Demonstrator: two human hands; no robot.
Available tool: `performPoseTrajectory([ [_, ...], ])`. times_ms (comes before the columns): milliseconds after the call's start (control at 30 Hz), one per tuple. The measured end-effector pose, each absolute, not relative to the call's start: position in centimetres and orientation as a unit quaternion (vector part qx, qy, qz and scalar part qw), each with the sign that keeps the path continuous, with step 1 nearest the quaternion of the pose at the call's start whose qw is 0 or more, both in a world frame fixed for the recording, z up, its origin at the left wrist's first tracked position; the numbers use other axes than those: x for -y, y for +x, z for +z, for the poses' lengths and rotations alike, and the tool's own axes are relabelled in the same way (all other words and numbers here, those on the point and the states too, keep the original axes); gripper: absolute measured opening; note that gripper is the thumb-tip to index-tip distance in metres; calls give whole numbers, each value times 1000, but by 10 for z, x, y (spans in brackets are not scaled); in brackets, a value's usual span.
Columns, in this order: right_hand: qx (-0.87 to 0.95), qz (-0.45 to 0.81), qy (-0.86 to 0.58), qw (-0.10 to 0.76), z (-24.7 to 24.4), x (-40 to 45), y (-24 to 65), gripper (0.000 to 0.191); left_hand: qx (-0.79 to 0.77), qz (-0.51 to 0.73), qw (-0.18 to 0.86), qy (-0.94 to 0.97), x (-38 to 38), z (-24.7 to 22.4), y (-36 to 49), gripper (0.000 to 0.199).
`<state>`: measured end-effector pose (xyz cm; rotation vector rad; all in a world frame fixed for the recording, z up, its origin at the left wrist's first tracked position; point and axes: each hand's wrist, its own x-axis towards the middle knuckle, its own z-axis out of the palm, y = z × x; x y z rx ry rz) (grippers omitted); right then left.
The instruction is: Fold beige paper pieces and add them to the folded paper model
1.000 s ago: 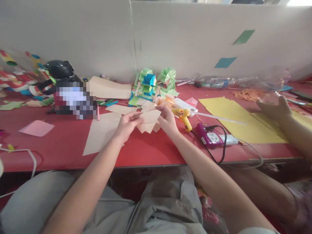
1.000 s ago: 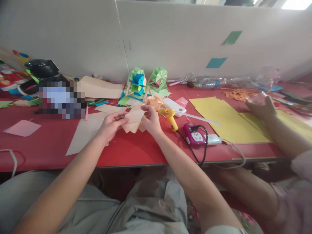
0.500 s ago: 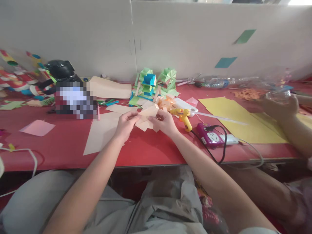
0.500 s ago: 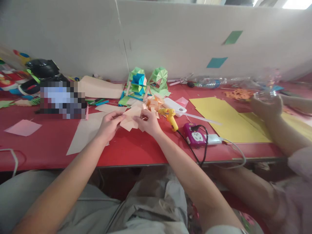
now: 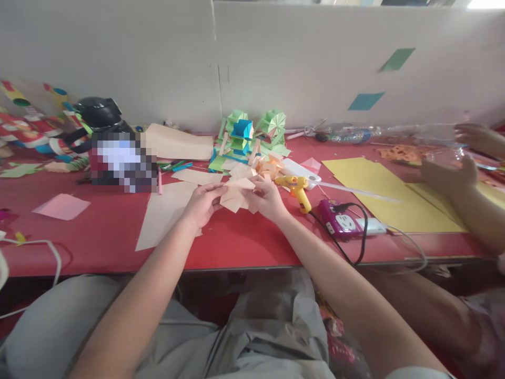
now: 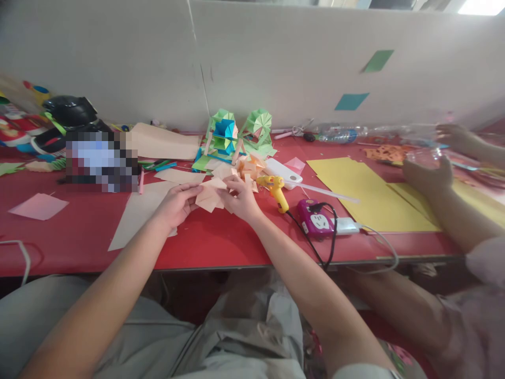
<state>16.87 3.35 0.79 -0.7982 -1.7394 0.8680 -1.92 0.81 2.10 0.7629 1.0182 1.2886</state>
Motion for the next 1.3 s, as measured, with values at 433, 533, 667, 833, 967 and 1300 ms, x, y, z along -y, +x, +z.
performPoseTrajectory([
  [433, 735, 381, -277, 487, 1, -40, 171, 18, -420, 565, 657, 268, -10, 25, -20, 6],
  [533, 744, 368, -268, 490, 2, -39, 170, 20, -412, 573, 649, 283, -10, 25, -19, 12],
  [667, 754, 345, -255, 497, 0, -40, 168, 21, -427, 578, 620, 316, -8, 24, -17, 22],
  [833, 742, 353, -272, 501, -5, -44, 169, 26, -431, 594, 600, 318, -9, 20, -17, 25],
  [967, 704, 377, -304, 519, -2, -41, 170, 25, -430, 618, 574, 322, -11, 17, -18, 28],
  [1300, 625, 466, -346, 522, 2, -39, 171, 35, -429, 609, 563, 358, -9, 17, -16, 31],
])
